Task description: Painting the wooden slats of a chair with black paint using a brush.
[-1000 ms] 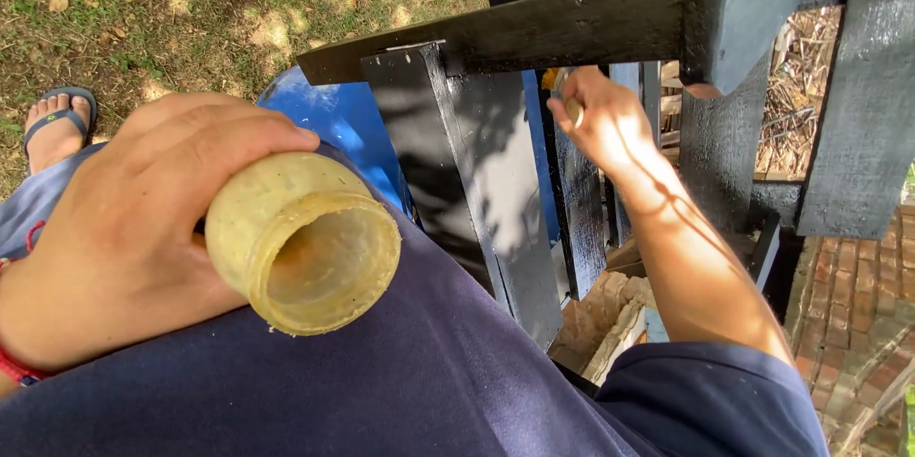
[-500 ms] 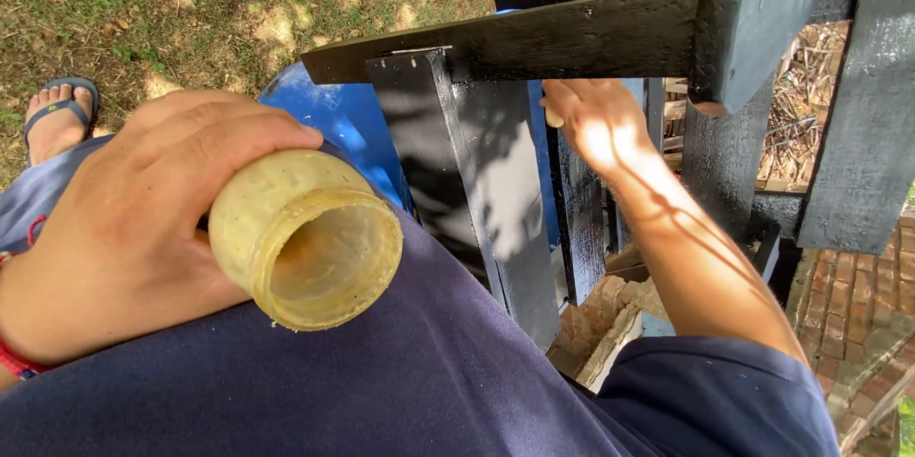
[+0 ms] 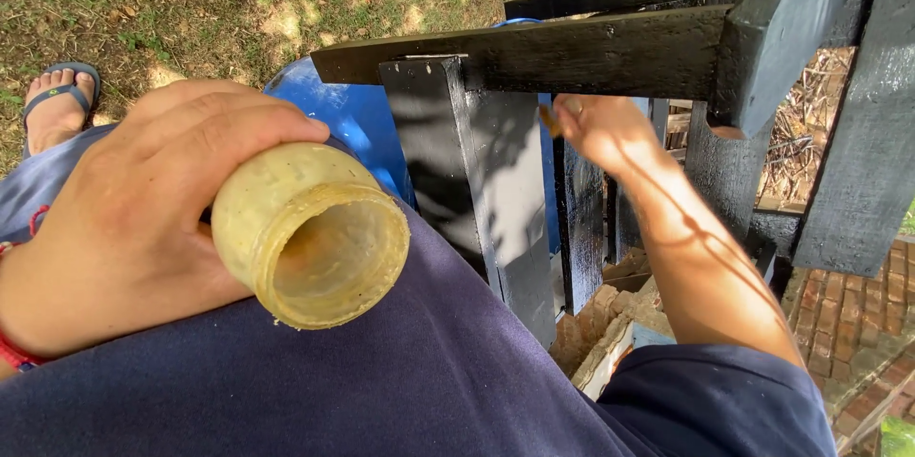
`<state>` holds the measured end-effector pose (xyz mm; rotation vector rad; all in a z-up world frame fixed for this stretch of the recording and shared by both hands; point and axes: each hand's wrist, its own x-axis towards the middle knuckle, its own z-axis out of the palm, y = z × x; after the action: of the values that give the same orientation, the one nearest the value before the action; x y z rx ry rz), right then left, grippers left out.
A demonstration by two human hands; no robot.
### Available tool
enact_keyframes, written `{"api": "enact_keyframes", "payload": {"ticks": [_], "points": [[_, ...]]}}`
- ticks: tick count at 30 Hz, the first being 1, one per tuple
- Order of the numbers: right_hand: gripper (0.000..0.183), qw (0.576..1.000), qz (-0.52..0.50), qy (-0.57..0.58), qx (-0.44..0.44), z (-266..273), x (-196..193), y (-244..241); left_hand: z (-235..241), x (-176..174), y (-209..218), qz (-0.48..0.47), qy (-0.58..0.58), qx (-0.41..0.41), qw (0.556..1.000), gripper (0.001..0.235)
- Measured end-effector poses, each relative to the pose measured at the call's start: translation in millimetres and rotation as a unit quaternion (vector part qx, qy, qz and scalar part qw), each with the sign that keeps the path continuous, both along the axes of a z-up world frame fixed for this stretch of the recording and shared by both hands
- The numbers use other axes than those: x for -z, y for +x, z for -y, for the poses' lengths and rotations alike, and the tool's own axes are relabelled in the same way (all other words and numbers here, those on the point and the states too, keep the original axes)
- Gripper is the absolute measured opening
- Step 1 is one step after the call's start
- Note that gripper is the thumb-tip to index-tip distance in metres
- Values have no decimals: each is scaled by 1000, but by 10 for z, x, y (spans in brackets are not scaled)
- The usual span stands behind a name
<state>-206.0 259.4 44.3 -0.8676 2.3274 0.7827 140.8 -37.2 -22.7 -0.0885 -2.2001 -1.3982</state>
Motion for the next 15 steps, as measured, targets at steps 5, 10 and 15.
{"api": "enact_keyframes", "payload": {"ticks": [5, 10, 15], "points": [[30, 999, 7, 37, 37, 20, -43, 101, -7, -18, -33, 8, 6, 26, 1000, 63], [25, 995, 12, 80, 58, 211, -67, 135, 26, -16, -23, 10, 3, 19, 1000, 62], [37, 995, 40, -37, -81, -426, 139, -53, 64, 6, 3, 13, 11, 5, 1000, 60]]}}
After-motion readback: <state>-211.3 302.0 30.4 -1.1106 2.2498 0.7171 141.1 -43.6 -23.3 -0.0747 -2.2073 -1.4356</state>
